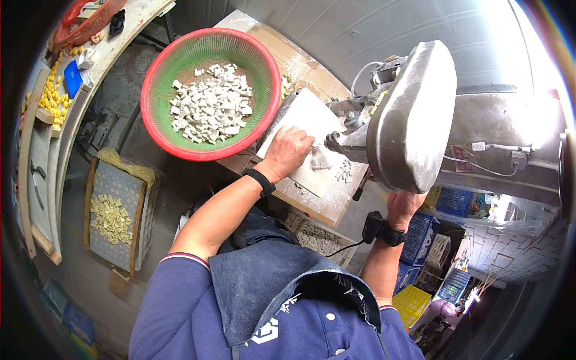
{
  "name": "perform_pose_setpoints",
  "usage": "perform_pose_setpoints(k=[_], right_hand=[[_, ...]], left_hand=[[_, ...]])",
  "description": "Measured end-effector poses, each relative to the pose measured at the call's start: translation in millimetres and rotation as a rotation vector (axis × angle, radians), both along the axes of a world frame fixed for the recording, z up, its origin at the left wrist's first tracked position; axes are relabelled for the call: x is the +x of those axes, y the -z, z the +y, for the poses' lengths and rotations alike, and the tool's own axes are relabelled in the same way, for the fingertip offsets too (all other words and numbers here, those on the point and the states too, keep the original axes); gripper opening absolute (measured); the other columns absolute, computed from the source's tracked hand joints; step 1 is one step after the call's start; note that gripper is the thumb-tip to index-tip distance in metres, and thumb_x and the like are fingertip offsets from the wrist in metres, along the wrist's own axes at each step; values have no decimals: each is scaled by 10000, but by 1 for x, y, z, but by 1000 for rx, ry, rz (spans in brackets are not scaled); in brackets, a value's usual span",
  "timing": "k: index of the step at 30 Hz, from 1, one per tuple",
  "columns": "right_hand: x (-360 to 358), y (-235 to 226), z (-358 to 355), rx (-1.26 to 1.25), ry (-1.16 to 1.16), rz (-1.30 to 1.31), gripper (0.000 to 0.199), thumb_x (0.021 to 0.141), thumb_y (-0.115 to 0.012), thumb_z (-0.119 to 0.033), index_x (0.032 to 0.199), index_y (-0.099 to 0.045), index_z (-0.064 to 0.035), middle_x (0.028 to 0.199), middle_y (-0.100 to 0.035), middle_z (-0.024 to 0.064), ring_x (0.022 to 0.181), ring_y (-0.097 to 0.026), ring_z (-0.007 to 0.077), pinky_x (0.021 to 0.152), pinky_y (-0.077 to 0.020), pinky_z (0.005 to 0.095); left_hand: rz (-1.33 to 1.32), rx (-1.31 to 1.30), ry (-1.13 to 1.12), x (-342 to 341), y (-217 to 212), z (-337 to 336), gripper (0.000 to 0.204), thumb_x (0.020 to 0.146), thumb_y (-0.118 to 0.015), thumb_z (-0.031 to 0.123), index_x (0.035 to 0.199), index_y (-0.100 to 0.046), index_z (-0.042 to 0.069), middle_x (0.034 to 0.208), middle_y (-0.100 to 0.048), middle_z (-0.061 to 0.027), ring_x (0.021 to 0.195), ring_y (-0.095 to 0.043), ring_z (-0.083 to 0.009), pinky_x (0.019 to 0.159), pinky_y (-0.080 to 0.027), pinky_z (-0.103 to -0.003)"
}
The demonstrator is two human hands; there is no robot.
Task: Use an industrial machine to process small white pieces of plastic or rubber material.
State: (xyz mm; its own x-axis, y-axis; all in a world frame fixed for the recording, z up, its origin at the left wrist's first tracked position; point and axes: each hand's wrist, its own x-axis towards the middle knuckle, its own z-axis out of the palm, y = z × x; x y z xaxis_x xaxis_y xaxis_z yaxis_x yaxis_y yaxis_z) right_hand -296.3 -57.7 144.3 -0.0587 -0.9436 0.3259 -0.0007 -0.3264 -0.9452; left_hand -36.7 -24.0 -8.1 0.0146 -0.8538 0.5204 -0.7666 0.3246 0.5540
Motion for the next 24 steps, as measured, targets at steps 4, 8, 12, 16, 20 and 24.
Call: perform_pose_setpoints(k=[4,8,12,16,20,24], right_hand=[[0,0,0,1,-1,27,509,950,-687,-214,1362,-455,-25,1326,-565,96,1216,-559,205,1058,-446,368],[-1,0,0,-2,16,28,521,945,-696,-215,1365,-450,-28,1326,-564,95,1219,-555,205,1060,-445,372],[-1,2,-1,4,8,-1,551,939,-706,-234,1375,-437,-29,1325,-562,95,1218,-554,210,1061,-445,375],[-1,3,-1,0,12,4,565,937,-708,-242,1380,-430,-28,1330,-558,93,1221,-552,212,1065,-442,381],[-2,3,-2,-7,-13,7,572,937,-708,-242,1385,-424,-27,1333,-556,94,1223,-551,213,1070,-438,384],[-1,2,-1,2,0,-5,573,935,-709,-241,1384,-423,-28,1329,-558,95,1223,-551,213,1076,-431,382]], left_hand=[[-3,9,-3,0,2,0,42,794,-616,105,814,-650,121,742,-597,-28,786,-609,-212,744,-464,-367],[-7,9,-4,0,-1,-1,38,799,-617,108,815,-649,122,747,-598,-28,793,-609,-211,747,-463,-369],[-8,21,-2,0,0,-1,30,799,-622,114,816,-646,124,753,-599,-26,798,-608,-212,750,-461,-372],[-9,28,-2,0,0,-1,25,797,-626,117,814,-642,125,753,-597,-26,797,-609,-213,749,-460,-372],[-9,28,-3,0,0,-1,24,794,-627,118,812,-642,127,750,-593,-25,796,-607,-212,751,-460,-371],[-16,24,-11,-1,0,0,33,797,-620,115,813,-645,128,752,-593,-24,794,-605,-209,755,-461,-367]])
